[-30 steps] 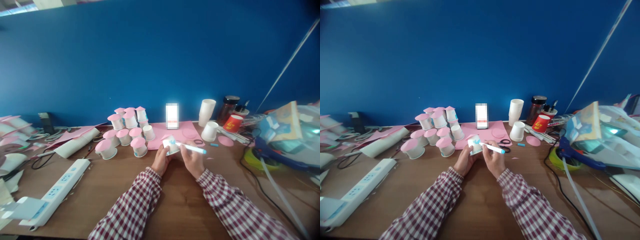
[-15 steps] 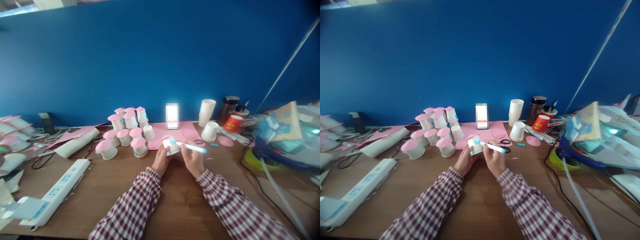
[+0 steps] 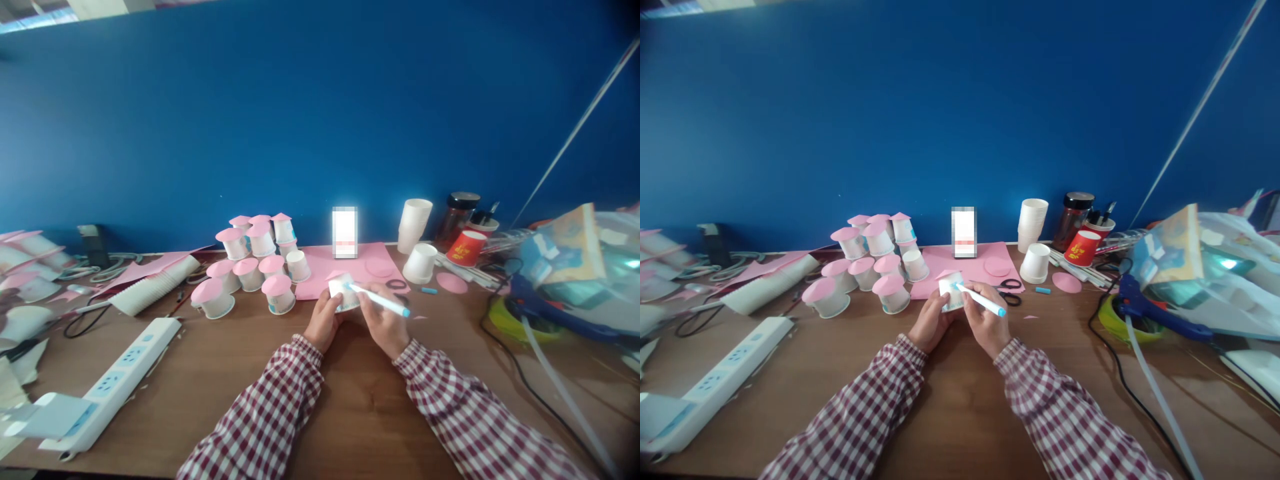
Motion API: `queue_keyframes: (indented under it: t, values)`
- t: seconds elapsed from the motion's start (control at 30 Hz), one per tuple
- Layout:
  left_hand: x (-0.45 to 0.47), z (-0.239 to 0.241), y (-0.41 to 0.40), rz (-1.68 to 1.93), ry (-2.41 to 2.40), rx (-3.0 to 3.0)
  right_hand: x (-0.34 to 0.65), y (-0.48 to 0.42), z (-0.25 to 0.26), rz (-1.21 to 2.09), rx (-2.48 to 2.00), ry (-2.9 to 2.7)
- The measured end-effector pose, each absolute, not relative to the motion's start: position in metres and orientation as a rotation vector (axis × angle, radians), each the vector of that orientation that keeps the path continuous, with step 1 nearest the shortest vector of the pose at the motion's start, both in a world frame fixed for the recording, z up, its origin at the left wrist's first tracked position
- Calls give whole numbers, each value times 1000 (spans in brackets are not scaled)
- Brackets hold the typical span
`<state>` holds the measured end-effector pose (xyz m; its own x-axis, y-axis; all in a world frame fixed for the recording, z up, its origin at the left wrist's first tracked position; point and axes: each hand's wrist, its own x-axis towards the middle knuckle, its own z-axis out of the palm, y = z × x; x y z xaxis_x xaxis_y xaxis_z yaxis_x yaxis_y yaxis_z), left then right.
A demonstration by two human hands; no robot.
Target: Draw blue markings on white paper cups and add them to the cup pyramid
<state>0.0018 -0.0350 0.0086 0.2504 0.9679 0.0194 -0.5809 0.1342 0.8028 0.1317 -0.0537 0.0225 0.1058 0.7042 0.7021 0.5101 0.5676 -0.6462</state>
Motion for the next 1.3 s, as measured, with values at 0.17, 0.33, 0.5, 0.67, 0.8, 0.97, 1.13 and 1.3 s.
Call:
queue_keyframes:
  t: [0.17, 0.33, 0.5, 0.67, 0.8, 0.97, 1.13, 1.3]
  values:
    - [2, 11, -36, 1222, 612, 819, 132, -54, 23, 207, -1070, -1549]
    - [3, 12, -37, 1224, 619, 817, 132, -54, 23, 201, -1089, -1555]
    - [3, 12, -37, 1221, 629, 804, 132, -54, 22, 202, -1096, -1561]
    - [3, 13, -36, 1225, 646, 808, 131, -55, 22, 205, -1087, -1581]
    - [3, 12, -36, 1222, 635, 809, 132, -54, 22, 229, -1100, -1561]
    - [3, 11, -37, 1223, 631, 809, 132, -54, 23, 244, -1114, -1538]
    - [3, 12, -37, 1222, 619, 809, 131, -54, 24, 240, -1122, -1520]
    - [3, 12, -36, 1212, 614, 813, 131, -53, 22, 253, -1128, -1511]
